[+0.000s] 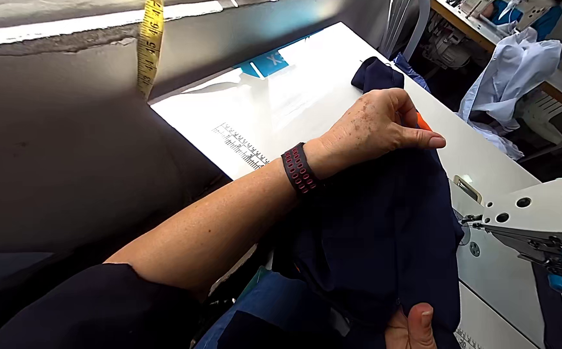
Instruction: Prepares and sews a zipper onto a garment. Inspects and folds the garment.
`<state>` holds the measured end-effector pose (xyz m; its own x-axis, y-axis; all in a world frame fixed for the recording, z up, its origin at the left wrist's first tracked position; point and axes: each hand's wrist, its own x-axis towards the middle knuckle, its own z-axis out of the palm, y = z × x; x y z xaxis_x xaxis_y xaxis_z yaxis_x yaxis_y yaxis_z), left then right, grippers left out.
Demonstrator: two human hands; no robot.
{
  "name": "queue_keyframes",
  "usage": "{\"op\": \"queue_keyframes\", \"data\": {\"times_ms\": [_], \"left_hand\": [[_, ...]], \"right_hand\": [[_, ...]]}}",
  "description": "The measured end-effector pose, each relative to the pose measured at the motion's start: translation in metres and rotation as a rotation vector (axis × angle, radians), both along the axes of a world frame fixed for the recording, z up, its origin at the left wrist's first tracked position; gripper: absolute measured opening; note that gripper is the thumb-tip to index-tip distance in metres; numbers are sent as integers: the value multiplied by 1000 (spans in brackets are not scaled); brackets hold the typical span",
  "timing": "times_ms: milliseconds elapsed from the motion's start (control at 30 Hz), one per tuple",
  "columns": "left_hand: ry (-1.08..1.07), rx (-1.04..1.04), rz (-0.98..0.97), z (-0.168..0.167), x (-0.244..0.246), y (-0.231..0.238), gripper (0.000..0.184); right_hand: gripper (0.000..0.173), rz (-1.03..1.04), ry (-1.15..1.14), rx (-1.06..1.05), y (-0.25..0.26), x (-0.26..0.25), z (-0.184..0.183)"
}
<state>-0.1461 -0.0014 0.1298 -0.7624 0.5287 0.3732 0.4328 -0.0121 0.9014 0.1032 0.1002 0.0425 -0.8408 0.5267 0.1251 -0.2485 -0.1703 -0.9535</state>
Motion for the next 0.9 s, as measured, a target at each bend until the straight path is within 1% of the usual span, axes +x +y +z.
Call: {"op": "queue_keyframes", "data": {"times_ms": [67, 167, 233, 400, 467, 500, 533, 600, 633, 667, 700, 733, 767, 800, 833, 867, 900], "left_hand": [[-8, 26, -51, 5, 3, -4, 26], [-26, 61, -67, 3, 3, -6, 20], [-42, 95, -85, -1, 2, -6, 16], [-104, 161, -114, -7, -2, -7, 13], [-118, 155, -126, -8, -3, -9, 11], [-116, 146, -128, -8, -4, -10, 11], [-97, 133, -118, -9, -4, -12, 10], [6, 79, -21, -12, -2, -17, 10], [120, 19, 97, -14, 3, -22, 14], [269, -57, 245, -16, 12, -27, 21], [380, -91, 355, -17, 25, -32, 26], [450, -100, 421, -20, 39, -36, 24], [433, -116, 423, -26, 56, -37, 22], [307, -129, 345, -37, 72, -35, 23], [95, -129, 208, -48, 84, -31, 29], [-147, -85, 72, -59, 91, -25, 34], [-369, 14, -32, -67, 95, -18, 34]], "right_hand": [[20, 34, 25, -21, 3, 3, 2], [23, 91, 53, -72, 7, 7, -2], [23, 113, 78, -53, 9, 8, -5], [15, -30, 28, -32, 0, -5, 1], [15, 2, 29, -109, -1, -5, -1], [16, 54, 56, -156, 0, -3, -3], [22, 134, 93, -224, 2, -3, -3], [40, 323, 238, -423, 11, -5, -8], [48, 360, 281, -529, 16, -8, -9], [54, 371, 292, -603, 19, -11, -9], [56, 344, 286, -657, 22, -13, -7], [54, 306, 277, -655, 24, -17, -4], [46, 247, 268, -600, 25, -22, 0], [37, 165, 255, -481, 26, -32, 6], [28, 57, 243, -310, 27, -48, 12], [22, -14, 250, -113, 27, -67, 18], [17, -8, 270, 117, 27, -87, 26]]}}
